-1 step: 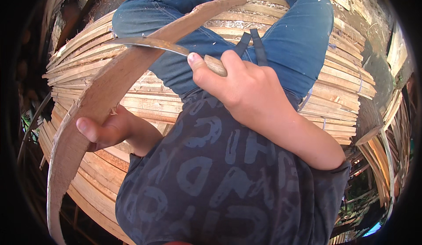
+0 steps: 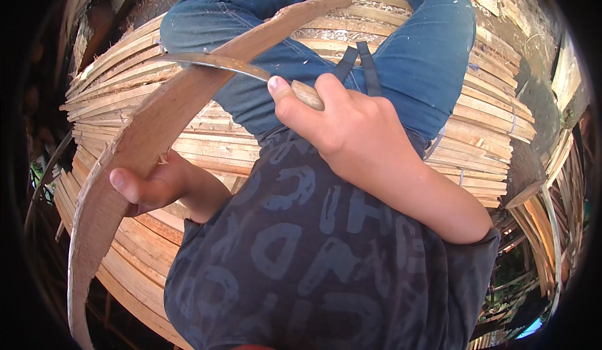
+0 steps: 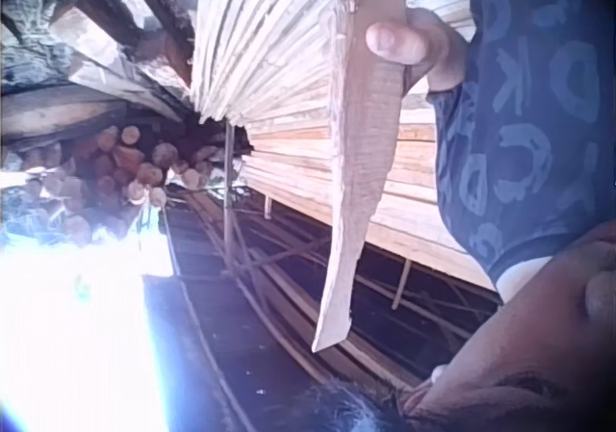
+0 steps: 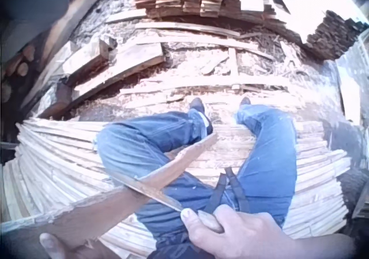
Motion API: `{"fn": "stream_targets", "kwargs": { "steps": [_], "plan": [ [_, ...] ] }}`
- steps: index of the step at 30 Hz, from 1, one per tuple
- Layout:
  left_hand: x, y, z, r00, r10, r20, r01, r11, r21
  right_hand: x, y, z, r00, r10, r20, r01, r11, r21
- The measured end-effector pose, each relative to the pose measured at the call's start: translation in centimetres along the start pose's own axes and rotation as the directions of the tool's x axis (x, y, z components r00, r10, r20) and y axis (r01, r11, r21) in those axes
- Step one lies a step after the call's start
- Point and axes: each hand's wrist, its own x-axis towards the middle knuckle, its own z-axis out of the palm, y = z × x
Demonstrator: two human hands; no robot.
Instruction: The person sits cross-legged on a pile of wooden planks and uses a curved knife to shave thin strips from a long piece of wood. They hold the wood with their left hand and pull the knife along its length with their right hand, creating wood shavings.
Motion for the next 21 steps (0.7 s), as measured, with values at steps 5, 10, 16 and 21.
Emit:
{"fn": "stream_targets", "kwargs": {
  "steps": [5, 10, 16, 21],
  "plan": [
    [0.2, 0.0, 0.5, 1.000, 0.027, -0.003, -0.027, 1.000, -0.010, 0.8, -0.3, -1.0, 1.000, 0.007, 0.011, -0.006, 0.997, -0.073],
    [-0.1, 0.2, -0.7, 0.998, -0.024, 0.061, 0.024, 1.000, -0.001, 0.1, -0.8, -2.1, 0.997, 0.042, 0.061, -0.044, 0.998, 0.038],
    [-0.9, 1.3, 0.4, 0.997, -0.079, 0.001, 0.079, 0.996, -0.030, -0.8, -0.6, -0.6, 0.985, -0.041, -0.167, 0.068, 0.985, 0.160],
    [1.4, -0.9, -0.5, 0.997, 0.047, 0.066, -0.039, 0.991, -0.126, 0.3, -1.3, -2.1, 0.979, -0.099, -0.179, 0.140, 0.963, 0.230]
  ]
}}
